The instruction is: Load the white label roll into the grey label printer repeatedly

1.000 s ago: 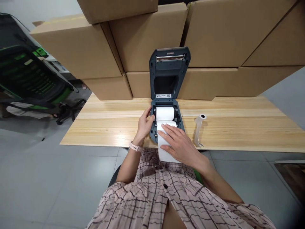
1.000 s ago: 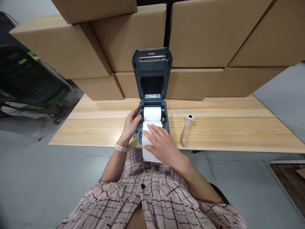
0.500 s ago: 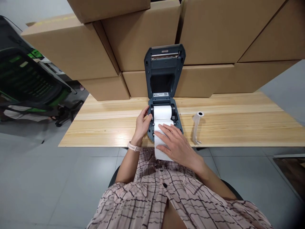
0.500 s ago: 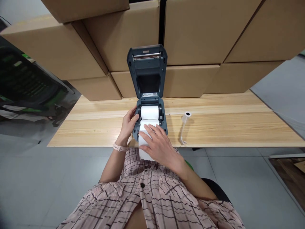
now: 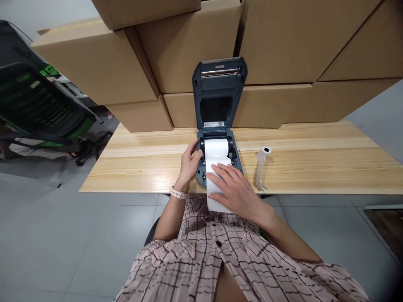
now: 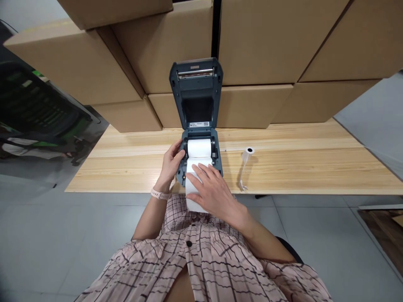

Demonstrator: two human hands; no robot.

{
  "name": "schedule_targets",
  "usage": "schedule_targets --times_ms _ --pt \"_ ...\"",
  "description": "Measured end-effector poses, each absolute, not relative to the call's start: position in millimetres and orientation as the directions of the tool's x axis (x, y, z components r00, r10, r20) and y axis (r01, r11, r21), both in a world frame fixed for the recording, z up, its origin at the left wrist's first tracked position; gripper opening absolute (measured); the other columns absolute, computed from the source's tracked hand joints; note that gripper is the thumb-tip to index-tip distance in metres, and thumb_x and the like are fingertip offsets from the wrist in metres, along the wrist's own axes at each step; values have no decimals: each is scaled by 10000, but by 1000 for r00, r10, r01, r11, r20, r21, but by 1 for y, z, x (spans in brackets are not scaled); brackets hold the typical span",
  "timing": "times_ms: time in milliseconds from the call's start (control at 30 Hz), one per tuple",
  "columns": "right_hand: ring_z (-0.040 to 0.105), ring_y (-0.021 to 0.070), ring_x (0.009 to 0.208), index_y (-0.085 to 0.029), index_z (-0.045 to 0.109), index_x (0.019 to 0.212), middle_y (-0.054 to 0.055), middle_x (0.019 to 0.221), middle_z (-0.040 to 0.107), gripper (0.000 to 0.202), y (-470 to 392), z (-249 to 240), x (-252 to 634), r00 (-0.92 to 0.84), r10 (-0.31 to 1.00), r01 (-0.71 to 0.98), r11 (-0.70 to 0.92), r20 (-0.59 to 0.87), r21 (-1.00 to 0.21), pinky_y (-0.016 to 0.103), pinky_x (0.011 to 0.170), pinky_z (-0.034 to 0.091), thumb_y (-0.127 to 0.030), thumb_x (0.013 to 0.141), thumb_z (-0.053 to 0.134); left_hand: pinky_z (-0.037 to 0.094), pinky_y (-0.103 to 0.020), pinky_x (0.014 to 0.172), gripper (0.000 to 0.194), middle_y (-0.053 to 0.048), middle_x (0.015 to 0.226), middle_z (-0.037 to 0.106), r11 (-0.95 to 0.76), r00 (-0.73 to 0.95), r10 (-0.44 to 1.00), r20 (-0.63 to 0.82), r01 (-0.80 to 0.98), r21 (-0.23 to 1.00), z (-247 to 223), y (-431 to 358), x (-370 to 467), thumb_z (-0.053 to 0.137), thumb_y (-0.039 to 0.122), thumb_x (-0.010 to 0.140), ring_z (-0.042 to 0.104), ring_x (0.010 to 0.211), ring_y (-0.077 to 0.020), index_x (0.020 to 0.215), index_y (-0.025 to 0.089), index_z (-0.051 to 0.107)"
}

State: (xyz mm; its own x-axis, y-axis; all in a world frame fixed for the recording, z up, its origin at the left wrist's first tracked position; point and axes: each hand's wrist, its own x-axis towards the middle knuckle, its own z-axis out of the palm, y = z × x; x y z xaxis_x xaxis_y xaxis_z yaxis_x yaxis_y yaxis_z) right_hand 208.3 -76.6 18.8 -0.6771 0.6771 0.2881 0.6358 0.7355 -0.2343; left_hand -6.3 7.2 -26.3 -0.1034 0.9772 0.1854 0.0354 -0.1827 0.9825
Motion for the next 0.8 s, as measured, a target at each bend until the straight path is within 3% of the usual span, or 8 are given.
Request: schedule_targets --times_ms 133,267,400,500,600,667,733,800 --pt "536 389 1533 -208 625 1506 201 1618 594 584 -79 13 205 -672 677 633 735 299 -242 680 1246 463 -600 1098 479 404 -498 1325 581 -109 1645 605 -124 -105 987 119 -41 991 -24 -3 0 709 402 966 558 1532 -301 1514 238 613" --pt "505 379 1564 -251 610 1543 164 1651 573 557 -80 12 210 -664 689 626 724 290 -288 690 1255 450 -559 1082 560 382 -496 1355 701 -40 1778 433 -2 -95 995 -7 -101 995 -24 -39 11 714 482 993 406 1653 -313 1635 343 467" --pt "619 319 1465 -340 708 1429 74 1541 692 395 -58 38 233 -705 652 481 728 278 -488 623 1200 526 -485 1092 562 411 -528 1347 894 -56 1793 398 42 -44 998 -48 -132 990 -25 -75 16 791 494 942 405 1651 -350 1701 370 337" --pt "669 304 1376 -318 733 1347 74 1449 744 409 -9 76 244 -437 767 482 641 470 -598 588 1170 539 -520 1125 456 424 -538 1340 914 -62 1802 375 50 -31 998 -54 -114 992 -22 -83 15 797 505 935 380 1661 -371 1707 365 329" --pt "637 275 1372 -213 623 1444 138 1513 679 575 62 112 237 -54 735 550 587 676 -594 483 1177 524 -576 1152 287 440 -538 1328 940 -72 1810 356 60 -11 998 -61 -94 994 -19 -84 14 807 504 926 392 1652 -381 1715 361 314" --pt "558 227 1461 -244 546 1525 87 1583 625 711 105 129 229 -124 763 572 577 634 -583 422 1267 440 -679 1131 144 423 -540 1338 980 -77 1806 362 67 -7 998 -68 -110 992 -20 -86 14 835 498 899 399 1648 -376 1715 358 310" --pt "568 250 1433 -217 538 1548 83 1541 638 880 135 139 224 -84 780 559 552 621 -618 444 1240 458 -773 1079 43 405 -547 1347 1015 -80 1799 377 79 -5 997 -81 -134 988 -22 -90 14 856 491 878 402 1647 -369 1716 357 300" --pt "607 244 1380 -227 565 1544 79 1501 655 828 151 146 221 -10 761 543 549 649 -635 425 1172 510 -755 1091 116 412 -555 1340 1016 -87 1790 393 91 15 996 -89 -142 986 -24 -95 15 846 495 887 418 1639 -363 1721 361 281"
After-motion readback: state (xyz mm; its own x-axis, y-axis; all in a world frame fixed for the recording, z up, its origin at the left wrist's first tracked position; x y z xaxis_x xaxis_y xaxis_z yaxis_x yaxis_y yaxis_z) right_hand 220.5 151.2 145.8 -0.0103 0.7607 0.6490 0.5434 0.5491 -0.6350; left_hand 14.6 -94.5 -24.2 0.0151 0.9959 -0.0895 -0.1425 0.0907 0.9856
